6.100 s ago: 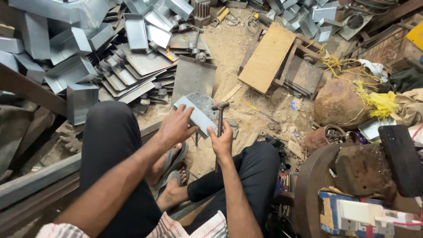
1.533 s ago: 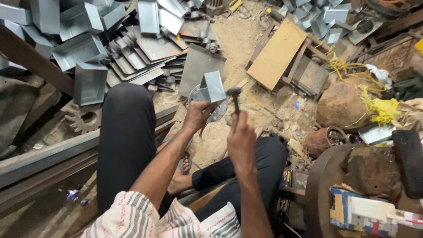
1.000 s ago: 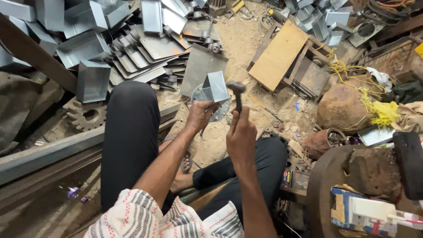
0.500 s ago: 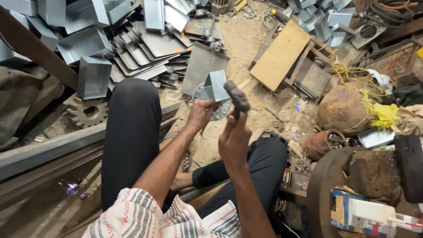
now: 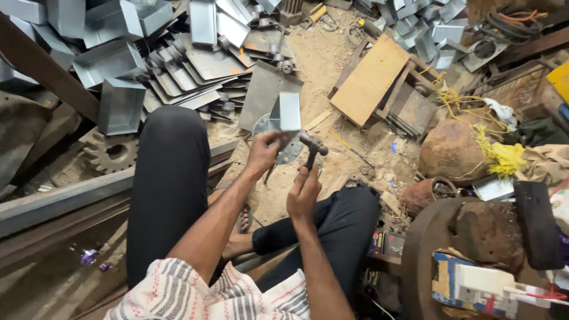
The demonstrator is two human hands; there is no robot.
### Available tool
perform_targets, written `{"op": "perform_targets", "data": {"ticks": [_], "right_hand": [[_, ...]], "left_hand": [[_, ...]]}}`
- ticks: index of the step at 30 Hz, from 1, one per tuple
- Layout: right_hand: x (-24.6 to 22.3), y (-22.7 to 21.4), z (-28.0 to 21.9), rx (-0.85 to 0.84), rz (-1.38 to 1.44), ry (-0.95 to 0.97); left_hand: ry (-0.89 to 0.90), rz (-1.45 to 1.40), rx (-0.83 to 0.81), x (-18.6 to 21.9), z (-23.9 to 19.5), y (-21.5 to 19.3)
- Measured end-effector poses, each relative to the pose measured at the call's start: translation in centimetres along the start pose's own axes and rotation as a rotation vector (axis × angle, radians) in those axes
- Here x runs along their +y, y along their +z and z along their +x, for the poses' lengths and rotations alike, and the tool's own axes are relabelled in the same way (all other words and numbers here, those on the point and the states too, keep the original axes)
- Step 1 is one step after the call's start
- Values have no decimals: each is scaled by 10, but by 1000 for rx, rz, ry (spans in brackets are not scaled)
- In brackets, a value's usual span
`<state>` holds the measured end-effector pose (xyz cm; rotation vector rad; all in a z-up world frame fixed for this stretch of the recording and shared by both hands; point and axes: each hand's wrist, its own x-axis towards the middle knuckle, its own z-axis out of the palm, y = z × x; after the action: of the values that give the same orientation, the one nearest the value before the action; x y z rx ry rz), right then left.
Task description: The person uses a hammer to attach circular metal plates onto rectangular metal boxes. The person picks up metal boxes and plates from a large pile on the floor, positions the plate over holes on the box, and hammers metal pins or fasteners into place.
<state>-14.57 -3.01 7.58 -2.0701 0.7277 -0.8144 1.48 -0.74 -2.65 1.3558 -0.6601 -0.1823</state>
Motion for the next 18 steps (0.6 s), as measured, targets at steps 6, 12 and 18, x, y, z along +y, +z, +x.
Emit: {"op": "perform_targets", "data": {"ticks": [6, 12, 18], "right_hand": [[51, -14, 15, 133, 142, 218], [62, -21, 31, 151, 321, 112], [43, -39, 35, -28, 728, 435]], "left_hand": [[-463, -412, 229, 20, 32, -19], [-796, -435, -9, 69, 40, -29], [-1035, -606, -204, 74, 33, -24]]}}
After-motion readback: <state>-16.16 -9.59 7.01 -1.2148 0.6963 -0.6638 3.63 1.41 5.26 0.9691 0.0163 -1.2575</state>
